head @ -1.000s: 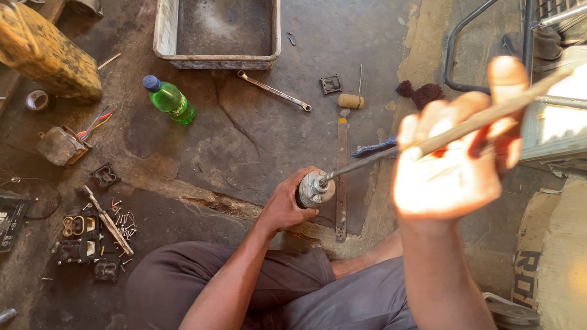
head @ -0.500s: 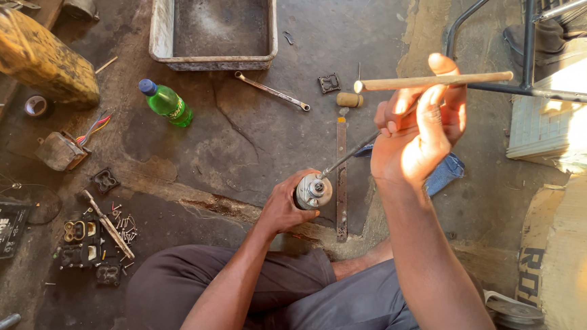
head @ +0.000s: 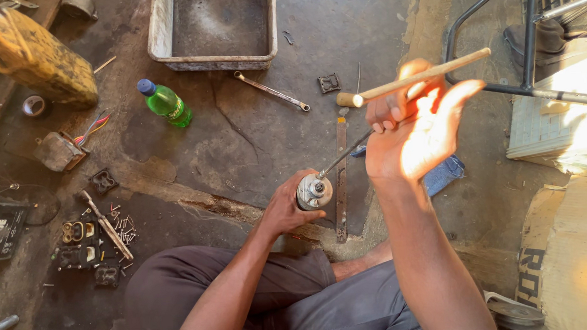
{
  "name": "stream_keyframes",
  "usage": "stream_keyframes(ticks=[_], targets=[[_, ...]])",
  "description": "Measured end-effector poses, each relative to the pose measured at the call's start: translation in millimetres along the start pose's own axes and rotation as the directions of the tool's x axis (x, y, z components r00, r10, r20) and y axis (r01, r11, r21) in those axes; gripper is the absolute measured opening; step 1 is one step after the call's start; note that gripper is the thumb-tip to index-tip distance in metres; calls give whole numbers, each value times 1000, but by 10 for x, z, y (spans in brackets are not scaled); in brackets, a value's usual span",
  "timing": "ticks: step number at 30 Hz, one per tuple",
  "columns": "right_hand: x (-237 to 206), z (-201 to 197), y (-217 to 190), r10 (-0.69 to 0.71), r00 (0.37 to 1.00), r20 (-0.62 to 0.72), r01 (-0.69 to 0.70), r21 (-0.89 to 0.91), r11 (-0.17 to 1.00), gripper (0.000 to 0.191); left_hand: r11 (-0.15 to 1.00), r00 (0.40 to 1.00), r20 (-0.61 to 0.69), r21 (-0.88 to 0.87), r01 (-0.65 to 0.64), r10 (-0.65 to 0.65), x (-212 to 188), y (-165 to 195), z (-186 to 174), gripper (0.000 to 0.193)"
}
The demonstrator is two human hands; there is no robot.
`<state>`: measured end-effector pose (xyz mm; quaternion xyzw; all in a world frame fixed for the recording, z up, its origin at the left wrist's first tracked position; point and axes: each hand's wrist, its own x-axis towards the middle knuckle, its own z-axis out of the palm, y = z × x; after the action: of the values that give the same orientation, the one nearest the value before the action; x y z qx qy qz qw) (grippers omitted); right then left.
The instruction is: The person sits on the workshop floor and disassembles a starter motor. They use a T-handle socket wrench to loosen the motor's end, pull off the end cap, remove the armature and internal components, and work on the brush assembly with a small tool, placing parts on the floor.
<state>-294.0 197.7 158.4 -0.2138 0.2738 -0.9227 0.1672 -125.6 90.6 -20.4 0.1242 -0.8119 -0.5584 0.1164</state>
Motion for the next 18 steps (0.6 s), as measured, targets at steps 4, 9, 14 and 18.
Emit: stream_keyframes(ticks=[4, 9, 14, 18], targets=[[64, 321, -209, 72, 977, -202, -94, -100, 991, 35, 999, 999, -29, -2, 43, -43, 31, 53, 53, 83], [40, 570, -563, 181, 943, -277, -266, -305, 914, 15, 998, 996, -68, 17, 67, -65, 8, 92, 57, 73], [-47, 484, -483, 130, 945, -300, -213, -264, 941, 8, 992, 997, -6, 99, -71, 72, -17, 113, 65, 71], [-24, 313, -561, 245, 954, -173, -275, -178, 945, 19, 994, 999, -36, 106, -36, 40, -3, 83, 56, 74]])
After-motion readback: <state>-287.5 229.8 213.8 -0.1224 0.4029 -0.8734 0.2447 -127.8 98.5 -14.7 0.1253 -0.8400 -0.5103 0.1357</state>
